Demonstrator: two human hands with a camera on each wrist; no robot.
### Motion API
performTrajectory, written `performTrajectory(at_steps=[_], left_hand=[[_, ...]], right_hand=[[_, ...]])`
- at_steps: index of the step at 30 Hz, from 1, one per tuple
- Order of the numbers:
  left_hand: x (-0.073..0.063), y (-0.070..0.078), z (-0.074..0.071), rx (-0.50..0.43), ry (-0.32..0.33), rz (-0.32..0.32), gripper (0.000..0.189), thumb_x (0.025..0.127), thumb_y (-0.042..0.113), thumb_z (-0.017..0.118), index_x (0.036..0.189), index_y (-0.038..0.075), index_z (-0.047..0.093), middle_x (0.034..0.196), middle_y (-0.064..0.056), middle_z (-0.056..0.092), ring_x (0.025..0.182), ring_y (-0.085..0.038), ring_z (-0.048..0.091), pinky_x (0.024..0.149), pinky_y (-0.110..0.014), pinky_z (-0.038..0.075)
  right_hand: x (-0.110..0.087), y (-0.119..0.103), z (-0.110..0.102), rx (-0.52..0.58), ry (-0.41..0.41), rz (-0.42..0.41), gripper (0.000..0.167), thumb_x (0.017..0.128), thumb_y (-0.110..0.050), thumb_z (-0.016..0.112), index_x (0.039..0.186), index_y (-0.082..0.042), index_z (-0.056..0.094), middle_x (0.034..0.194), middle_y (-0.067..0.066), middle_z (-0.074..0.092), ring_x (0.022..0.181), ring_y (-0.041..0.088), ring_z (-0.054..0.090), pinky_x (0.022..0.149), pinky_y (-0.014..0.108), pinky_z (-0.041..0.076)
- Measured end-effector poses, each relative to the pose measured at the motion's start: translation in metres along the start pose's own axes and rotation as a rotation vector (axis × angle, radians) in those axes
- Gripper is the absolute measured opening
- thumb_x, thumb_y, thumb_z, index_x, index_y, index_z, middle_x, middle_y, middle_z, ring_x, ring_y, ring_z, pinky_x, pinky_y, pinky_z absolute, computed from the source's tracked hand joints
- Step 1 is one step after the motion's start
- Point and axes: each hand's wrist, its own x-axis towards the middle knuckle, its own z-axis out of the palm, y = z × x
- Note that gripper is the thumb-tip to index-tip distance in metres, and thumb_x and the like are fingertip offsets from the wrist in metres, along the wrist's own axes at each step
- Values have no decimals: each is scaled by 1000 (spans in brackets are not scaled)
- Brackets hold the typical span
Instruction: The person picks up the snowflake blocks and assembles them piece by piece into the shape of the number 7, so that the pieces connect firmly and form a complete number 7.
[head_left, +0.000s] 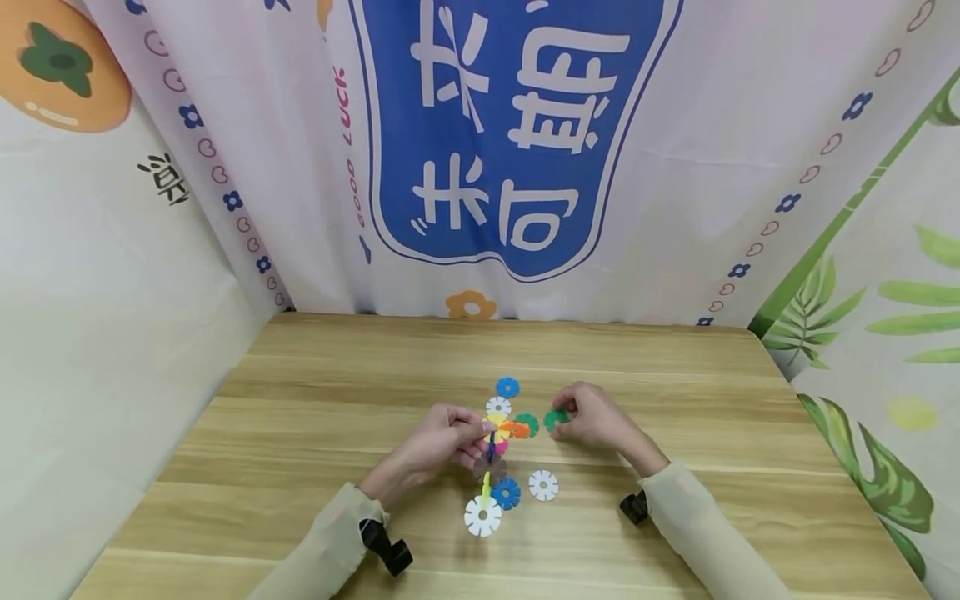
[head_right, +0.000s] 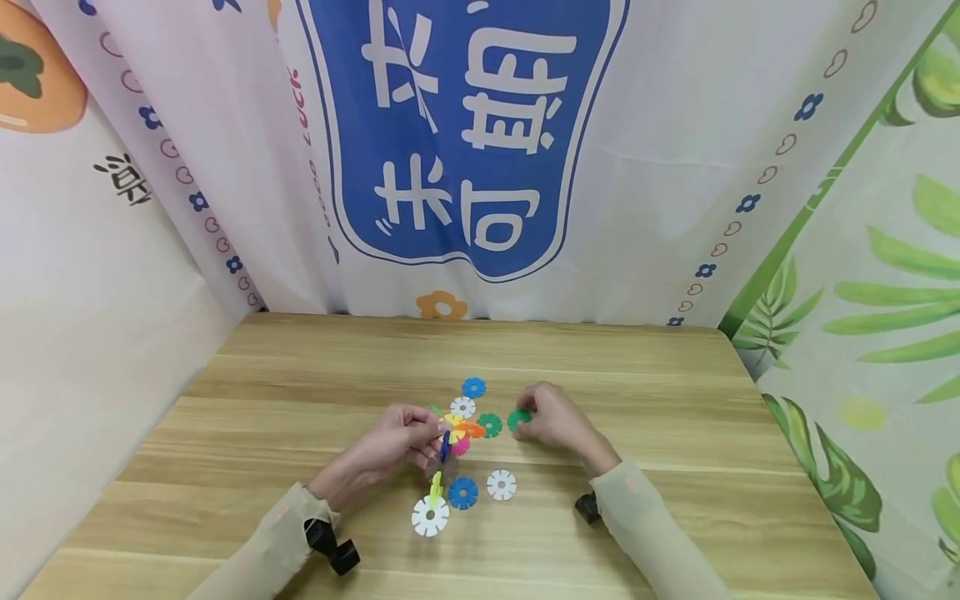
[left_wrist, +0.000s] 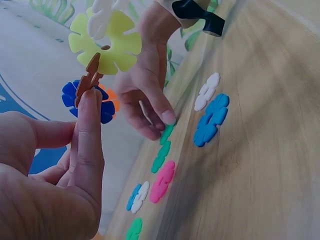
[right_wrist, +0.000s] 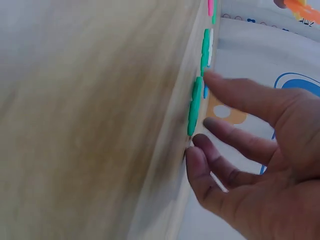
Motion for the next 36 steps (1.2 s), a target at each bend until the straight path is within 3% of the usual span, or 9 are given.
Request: performTrajectory(at_steps=[4, 25, 32, 36], left_hand=[[0, 0, 0, 4, -7, 0, 14, 103, 8, 61, 94, 0, 68, 77, -3, 67, 63, -10, 60, 58, -21, 59], [1, -2, -2, -2, -12, -9, 15, 103, 11, 63, 91, 3, 68, 76, -1, 67, 62, -9, 60, 58, -20, 59], [1, -3, -4, -23, -5, -24, 14, 103, 12, 64, 92, 3, 68, 76, -1, 67, 63, -8, 59, 57, -20, 58], [1, -3, -6, -30, 3, -26, 14, 103, 12, 64, 95, 2, 69, 77, 0, 67, 64, -8, 59, 58, -20, 58]], right_hand=[[2, 2, 0, -10, -6, -6, 27, 82, -9, 90, 104, -6, 75, 96, 8, 67, 84, 18, 54, 74, 29, 47], [9, 5, 1, -30, -43, 36, 27, 82, -11, 90, 101, -5, 71, 94, 5, 69, 86, 16, 61, 81, 32, 56], [4, 1, 2, 21, -40, 31, 29, 77, -8, 92, 95, -7, 69, 91, 5, 67, 84, 17, 61, 78, 29, 55], [-2, 0, -1, 99, -45, -6, 22, 81, -5, 88, 91, -5, 69, 86, 6, 69, 79, 16, 63, 72, 28, 58]])
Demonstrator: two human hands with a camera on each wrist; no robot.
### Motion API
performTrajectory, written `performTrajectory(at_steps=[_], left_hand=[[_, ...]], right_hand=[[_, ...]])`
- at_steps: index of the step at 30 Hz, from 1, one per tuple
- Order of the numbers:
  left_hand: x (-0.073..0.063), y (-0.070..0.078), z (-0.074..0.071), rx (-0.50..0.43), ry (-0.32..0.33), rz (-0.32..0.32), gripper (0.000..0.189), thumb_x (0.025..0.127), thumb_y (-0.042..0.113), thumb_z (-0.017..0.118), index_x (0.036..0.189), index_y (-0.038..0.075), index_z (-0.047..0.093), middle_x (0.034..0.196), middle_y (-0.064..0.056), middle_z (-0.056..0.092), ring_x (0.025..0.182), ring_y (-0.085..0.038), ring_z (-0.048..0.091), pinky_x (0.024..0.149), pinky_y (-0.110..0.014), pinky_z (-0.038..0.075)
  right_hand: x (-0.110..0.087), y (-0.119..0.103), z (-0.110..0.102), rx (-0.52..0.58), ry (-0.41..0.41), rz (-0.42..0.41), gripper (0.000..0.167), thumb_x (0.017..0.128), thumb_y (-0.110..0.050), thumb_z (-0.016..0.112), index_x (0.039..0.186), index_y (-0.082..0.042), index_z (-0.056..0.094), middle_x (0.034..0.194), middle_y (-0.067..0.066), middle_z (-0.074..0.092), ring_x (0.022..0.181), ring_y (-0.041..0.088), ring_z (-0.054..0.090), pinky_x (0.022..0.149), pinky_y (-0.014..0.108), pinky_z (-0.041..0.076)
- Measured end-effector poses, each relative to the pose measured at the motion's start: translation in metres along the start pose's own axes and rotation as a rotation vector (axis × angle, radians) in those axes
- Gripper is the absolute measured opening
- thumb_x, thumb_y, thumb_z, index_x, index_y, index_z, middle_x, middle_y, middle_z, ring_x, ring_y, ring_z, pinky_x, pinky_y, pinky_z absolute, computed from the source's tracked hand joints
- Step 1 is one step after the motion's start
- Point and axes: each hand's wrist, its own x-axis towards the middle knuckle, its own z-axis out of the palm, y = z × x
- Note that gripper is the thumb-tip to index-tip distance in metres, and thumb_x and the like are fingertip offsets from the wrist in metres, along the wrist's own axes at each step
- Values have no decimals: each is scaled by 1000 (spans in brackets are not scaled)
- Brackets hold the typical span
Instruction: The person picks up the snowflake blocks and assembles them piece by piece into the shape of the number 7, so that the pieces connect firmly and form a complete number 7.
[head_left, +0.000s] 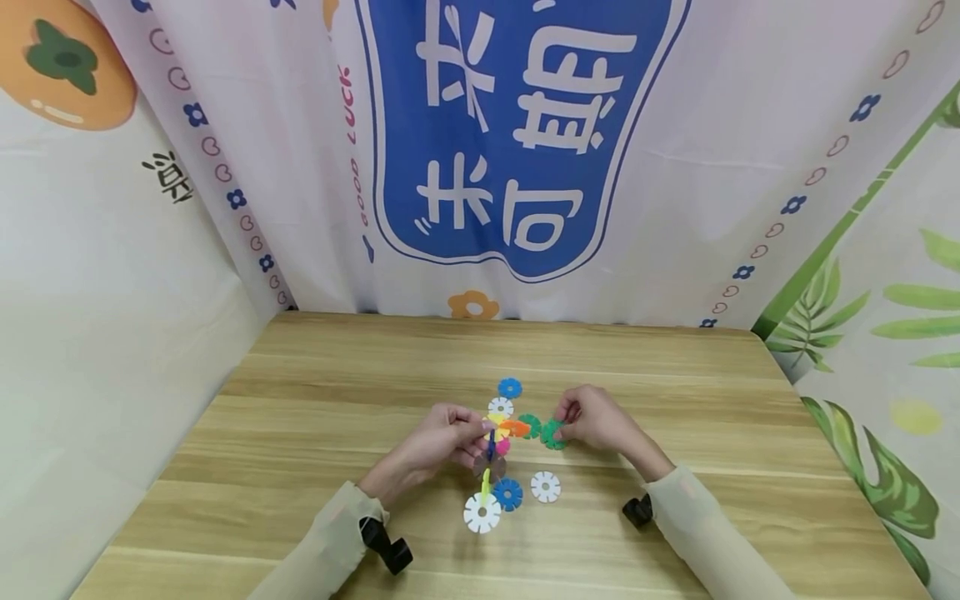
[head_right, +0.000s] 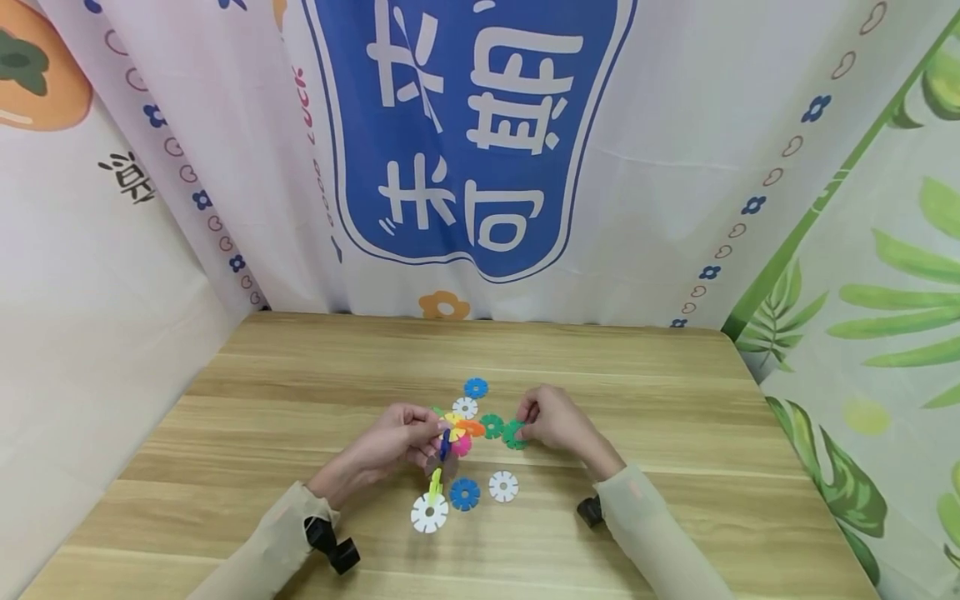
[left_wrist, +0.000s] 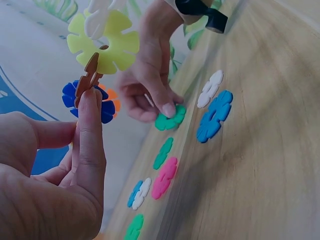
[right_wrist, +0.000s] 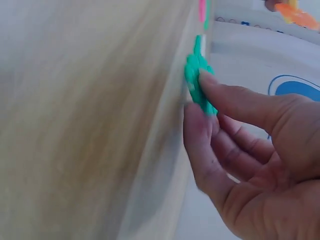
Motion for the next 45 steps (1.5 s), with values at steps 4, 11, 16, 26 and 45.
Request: performTrajectory(at_steps=[4, 11, 16, 26, 45], left_hand=[[0, 0, -1, -3, 4, 12, 15, 104, 12, 64, 94, 3, 69, 76, 0, 67, 63, -8, 59, 57, -19, 57], [0, 1, -4, 5, 4, 20, 17, 104, 13, 64, 91, 4, 69, 77, 0, 68, 64, -8, 59, 57, -19, 57], [0, 0, -3, 7, 7, 21, 18, 104, 14, 64, 91, 4, 69, 77, 0, 68, 63, -8, 59, 57, -19, 57], [1, -2, -1, 4, -5, 15, 17, 103, 12, 64, 90, 5, 69, 75, -1, 67, 62, -8, 60, 57, -20, 58], [1, -5, 2, 28, 7, 25, 15, 103, 16, 65, 90, 9, 63, 77, -1, 67, 64, -11, 63, 59, -25, 59]], right_hand=[[-11, 0, -4, 153, -17, -34, 14, 90, -3, 78, 102, 1, 74, 88, 11, 74, 76, 20, 70, 67, 31, 63], [-31, -4, -4, 496, -19, 39, 28, 95, -6, 76, 119, 9, 71, 103, 19, 74, 85, 28, 78, 82, 46, 67], [-40, -7, 1, 718, -42, 53, 37, 97, -4, 72, 126, 17, 62, 105, 15, 77, 86, 23, 79, 87, 43, 66], [-46, -10, 8, 982, -121, 106, 31, 97, 3, 69, 125, 15, 64, 95, 10, 79, 82, 18, 80, 82, 31, 66], [-37, -18, 21, 905, -95, 113, 32, 98, 2, 66, 122, 21, 58, 87, 7, 77, 75, 15, 77, 73, 27, 66]])
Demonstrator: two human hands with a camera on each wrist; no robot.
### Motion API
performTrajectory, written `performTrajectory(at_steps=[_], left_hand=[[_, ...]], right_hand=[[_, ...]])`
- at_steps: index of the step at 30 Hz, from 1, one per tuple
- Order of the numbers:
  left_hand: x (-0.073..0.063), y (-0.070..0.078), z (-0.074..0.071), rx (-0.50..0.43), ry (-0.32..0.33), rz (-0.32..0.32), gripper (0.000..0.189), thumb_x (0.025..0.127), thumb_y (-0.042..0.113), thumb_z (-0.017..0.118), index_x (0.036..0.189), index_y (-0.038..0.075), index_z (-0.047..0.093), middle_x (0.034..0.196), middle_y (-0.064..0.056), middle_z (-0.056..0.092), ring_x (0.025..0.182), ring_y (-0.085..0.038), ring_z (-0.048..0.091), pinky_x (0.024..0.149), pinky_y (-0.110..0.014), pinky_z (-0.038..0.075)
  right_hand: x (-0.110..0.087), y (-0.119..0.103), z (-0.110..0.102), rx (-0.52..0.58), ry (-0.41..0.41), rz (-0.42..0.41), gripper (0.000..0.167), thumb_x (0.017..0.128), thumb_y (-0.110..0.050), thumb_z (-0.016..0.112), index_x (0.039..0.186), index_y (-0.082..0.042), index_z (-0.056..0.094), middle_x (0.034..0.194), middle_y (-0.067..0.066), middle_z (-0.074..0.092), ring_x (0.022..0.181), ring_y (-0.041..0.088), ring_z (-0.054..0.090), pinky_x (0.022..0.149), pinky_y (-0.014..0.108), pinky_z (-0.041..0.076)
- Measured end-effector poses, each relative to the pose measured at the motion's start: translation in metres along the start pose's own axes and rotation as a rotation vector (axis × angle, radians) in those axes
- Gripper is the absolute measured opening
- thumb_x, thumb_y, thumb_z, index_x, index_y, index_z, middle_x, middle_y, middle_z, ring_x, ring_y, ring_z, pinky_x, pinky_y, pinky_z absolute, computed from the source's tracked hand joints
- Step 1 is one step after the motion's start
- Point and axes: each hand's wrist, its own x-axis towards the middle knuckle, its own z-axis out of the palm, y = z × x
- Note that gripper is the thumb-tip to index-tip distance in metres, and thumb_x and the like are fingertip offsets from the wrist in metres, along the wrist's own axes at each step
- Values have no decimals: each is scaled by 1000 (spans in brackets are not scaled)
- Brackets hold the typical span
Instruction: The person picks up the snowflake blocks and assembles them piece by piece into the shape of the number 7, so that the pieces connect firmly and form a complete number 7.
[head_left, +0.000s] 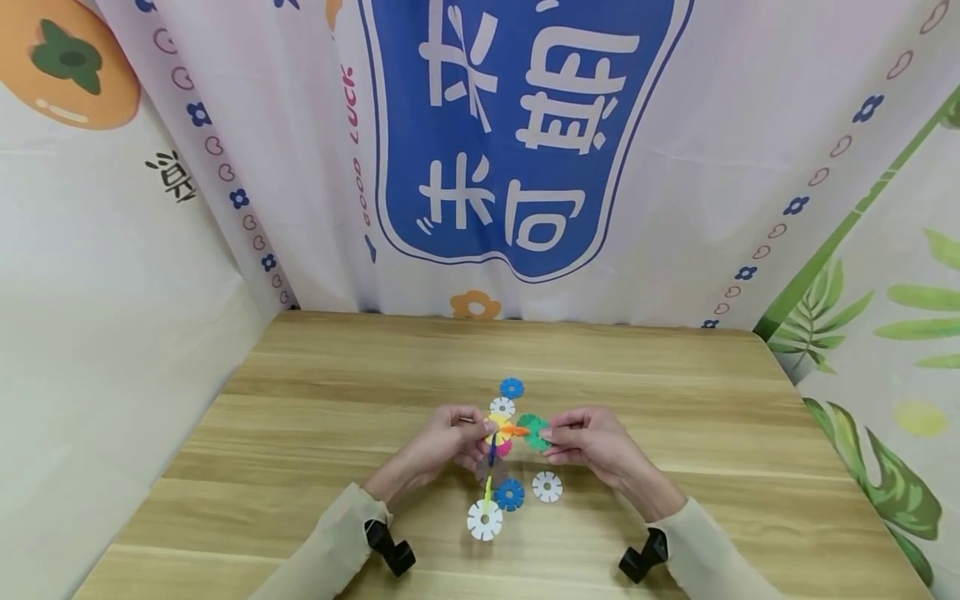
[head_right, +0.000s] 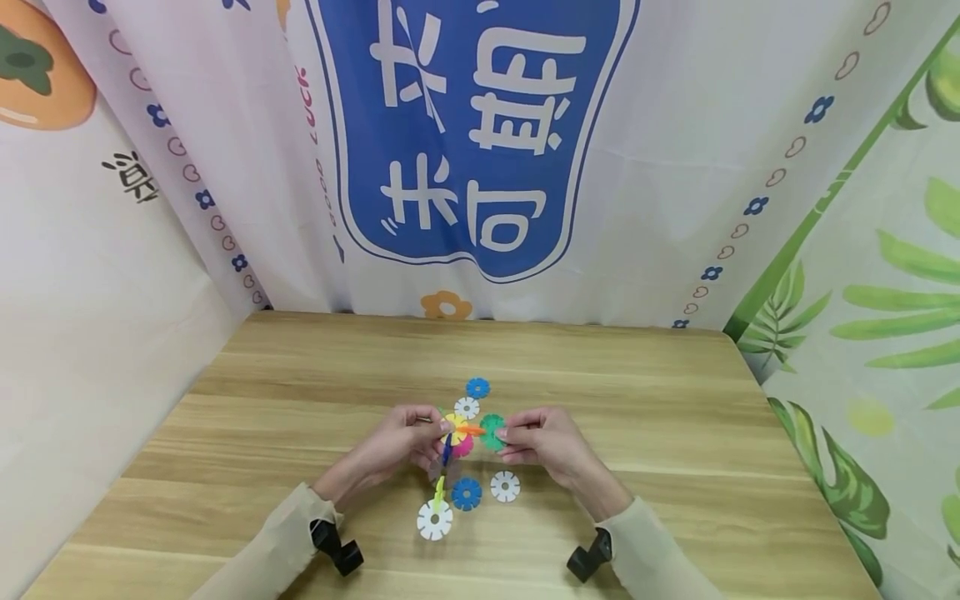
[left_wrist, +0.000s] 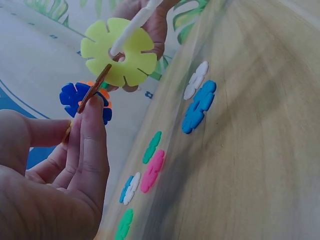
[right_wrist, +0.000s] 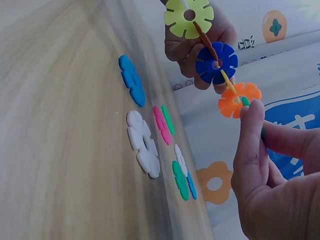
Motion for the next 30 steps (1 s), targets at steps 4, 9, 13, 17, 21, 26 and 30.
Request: performTrajectory(at_steps=[4, 9, 13, 17, 21, 26, 30], left_hand=[[-1, -1, -1, 18, 19, 3, 16, 103, 16, 64, 88, 9, 62, 76, -1, 67, 64, -11, 61, 59, -25, 58], [-1, 0, 0, 30, 20, 16, 14, 103, 14, 63, 90, 8, 64, 79, -3, 67, 64, -12, 60, 59, -26, 59], [-2, 2, 1, 43, 3, 12, 15, 104, 14, 62, 90, 8, 63, 79, -2, 66, 65, -12, 61, 61, -26, 59], [-3, 3, 1, 55, 7, 10, 17, 105, 15, 60, 89, 9, 61, 77, -1, 65, 66, -11, 61, 60, -24, 58], [-3, 3, 2, 50, 1, 17, 17, 105, 13, 61, 88, 9, 61, 77, -1, 65, 66, -12, 61, 60, -24, 58], [-6, 1, 8, 52, -5, 17, 16, 104, 13, 63, 88, 8, 61, 77, -2, 66, 67, -12, 62, 62, -25, 58], [-8, 3, 14, 60, 2, 26, 18, 104, 16, 64, 88, 8, 59, 78, -1, 65, 68, -11, 61, 61, -24, 58]], right_hand=[[1, 3, 3, -6, -3, -8, 34, 98, 3, 65, 123, 23, 56, 88, 8, 77, 75, 15, 77, 73, 27, 66], [1, 4, 3, -24, -3, -5, 32, 97, 2, 66, 122, 20, 57, 89, 7, 76, 75, 15, 76, 73, 27, 66], [-1, 3, 2, -40, -5, -2, 29, 97, 1, 67, 121, 18, 59, 88, 7, 76, 75, 14, 76, 73, 26, 66], [-4, 0, 5, -38, -18, -3, 27, 98, 1, 67, 119, 16, 61, 89, 7, 77, 76, 14, 76, 74, 27, 66], [-7, -4, 7, -54, -1, -5, 24, 97, 1, 68, 116, 15, 63, 87, 6, 76, 74, 14, 76, 72, 26, 66], [-12, -10, 11, -112, 44, -4, 23, 95, 1, 70, 112, 14, 64, 86, 8, 74, 70, 14, 73, 69, 26, 65], [-15, -14, 11, -131, 54, -8, 22, 95, 2, 69, 112, 15, 64, 87, 8, 73, 67, 12, 70, 68, 25, 65]])
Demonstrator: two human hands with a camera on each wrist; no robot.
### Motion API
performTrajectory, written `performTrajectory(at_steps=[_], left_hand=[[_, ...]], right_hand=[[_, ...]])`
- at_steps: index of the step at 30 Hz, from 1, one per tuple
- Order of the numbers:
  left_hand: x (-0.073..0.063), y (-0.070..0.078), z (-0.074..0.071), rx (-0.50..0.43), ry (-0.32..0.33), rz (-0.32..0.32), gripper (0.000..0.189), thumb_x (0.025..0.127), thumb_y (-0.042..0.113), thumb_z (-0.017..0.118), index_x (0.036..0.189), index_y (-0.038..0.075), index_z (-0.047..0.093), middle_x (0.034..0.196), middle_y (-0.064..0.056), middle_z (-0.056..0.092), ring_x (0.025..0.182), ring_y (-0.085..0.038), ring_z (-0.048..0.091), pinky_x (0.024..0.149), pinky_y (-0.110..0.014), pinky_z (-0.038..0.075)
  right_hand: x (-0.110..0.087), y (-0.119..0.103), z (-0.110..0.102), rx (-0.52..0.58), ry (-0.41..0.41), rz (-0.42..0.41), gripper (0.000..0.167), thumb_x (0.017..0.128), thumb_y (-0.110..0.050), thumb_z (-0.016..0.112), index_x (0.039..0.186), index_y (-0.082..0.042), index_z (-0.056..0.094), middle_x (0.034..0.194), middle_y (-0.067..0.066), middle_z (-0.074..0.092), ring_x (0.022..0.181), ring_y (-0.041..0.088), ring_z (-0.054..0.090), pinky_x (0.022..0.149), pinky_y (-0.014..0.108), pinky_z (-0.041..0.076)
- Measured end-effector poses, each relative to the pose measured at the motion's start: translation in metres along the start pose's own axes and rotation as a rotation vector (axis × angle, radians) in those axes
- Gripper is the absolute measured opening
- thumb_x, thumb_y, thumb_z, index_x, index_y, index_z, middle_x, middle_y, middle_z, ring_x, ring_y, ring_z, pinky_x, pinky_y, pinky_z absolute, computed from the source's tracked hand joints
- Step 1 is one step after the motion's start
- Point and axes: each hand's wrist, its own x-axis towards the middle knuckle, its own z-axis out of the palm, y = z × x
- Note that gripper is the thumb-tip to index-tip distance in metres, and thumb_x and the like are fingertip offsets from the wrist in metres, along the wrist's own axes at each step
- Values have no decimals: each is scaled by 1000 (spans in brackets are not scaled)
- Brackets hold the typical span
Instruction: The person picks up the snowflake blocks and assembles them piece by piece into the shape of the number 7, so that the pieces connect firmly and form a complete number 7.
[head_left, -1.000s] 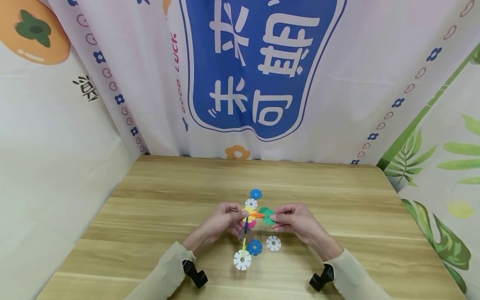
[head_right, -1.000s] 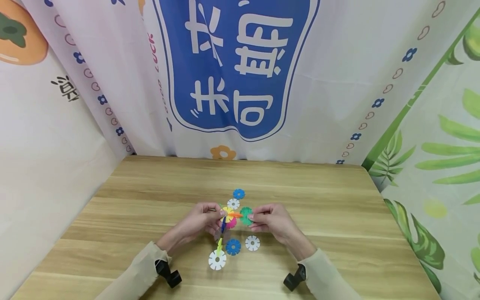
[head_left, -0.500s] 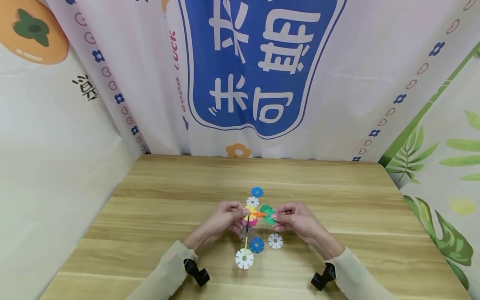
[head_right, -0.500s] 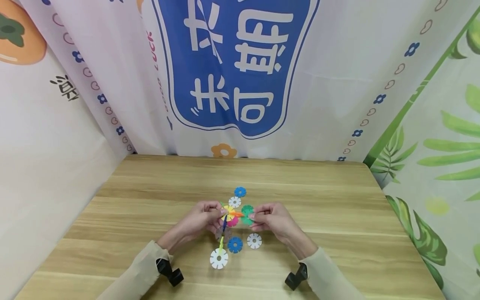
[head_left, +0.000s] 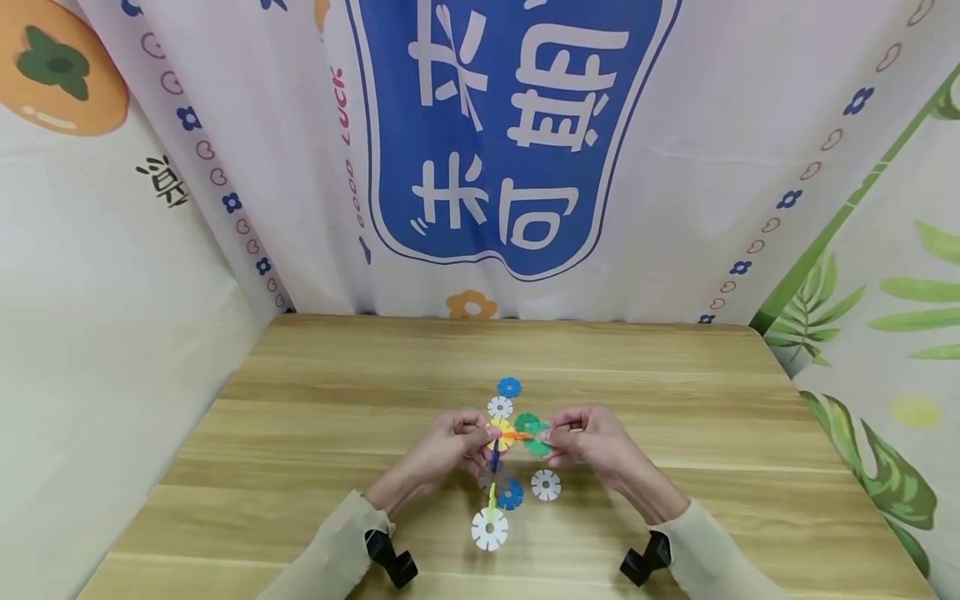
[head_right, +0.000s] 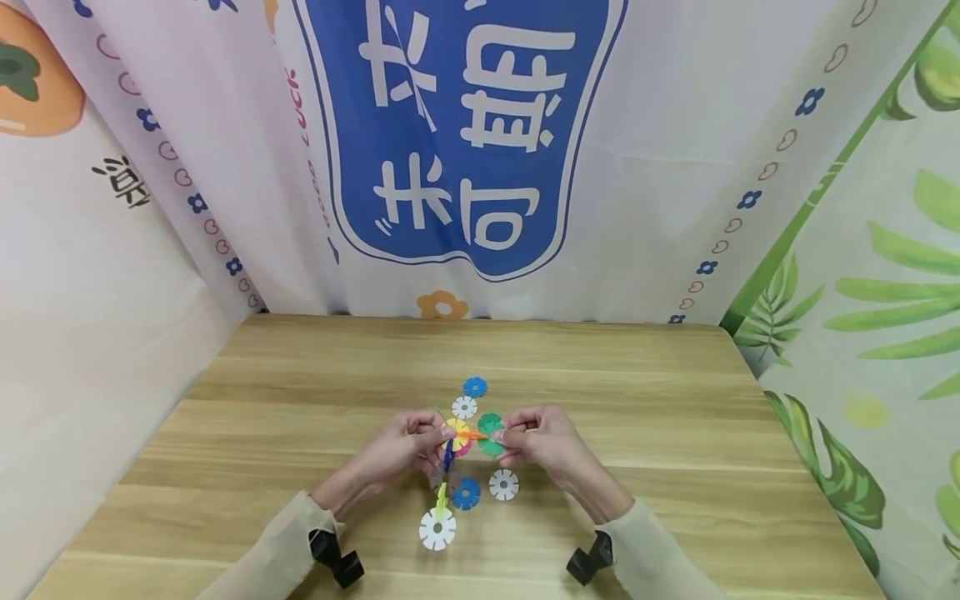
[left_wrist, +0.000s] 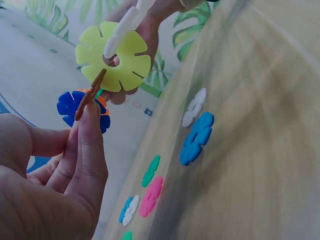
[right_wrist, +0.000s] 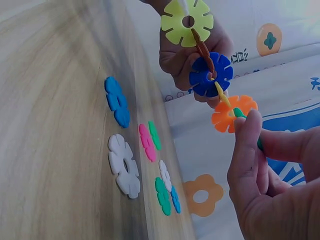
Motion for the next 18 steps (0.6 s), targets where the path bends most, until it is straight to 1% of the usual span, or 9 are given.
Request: performTrajectory(at_steps=[6, 12, 14, 18], left_hand=[[-1, 0, 4, -37, 15, 2, 20, 103, 15, 65, 85, 10, 59, 78, -1, 64, 67, -12, 60, 60, -24, 57], [-1, -3, 6, -67, 25, -11, 20, 102, 14, 66, 84, 10, 59, 76, -2, 66, 66, -12, 60, 60, -25, 57], [-1, -4, 7, -72, 25, -12, 19, 101, 13, 65, 84, 8, 59, 76, -3, 66, 66, -13, 61, 60, -25, 57], [-3, -4, 10, -87, 30, -10, 16, 101, 11, 65, 89, 1, 59, 78, -4, 66, 66, -13, 61, 60, -25, 57]], right_hand=[[0, 0, 0, 4, -8, -15, 23, 94, 4, 68, 113, 17, 62, 86, 8, 72, 66, 12, 70, 67, 24, 65], [0, 1, 1, -15, 6, -22, 23, 94, 5, 69, 112, 17, 63, 88, 9, 72, 67, 12, 70, 69, 25, 65], [0, 2, 1, -24, 12, -24, 23, 94, 5, 69, 113, 17, 63, 89, 10, 72, 68, 13, 70, 70, 26, 65], [0, 4, 1, -37, 19, -22, 24, 94, 4, 69, 114, 16, 64, 91, 11, 73, 69, 14, 71, 73, 29, 66]])
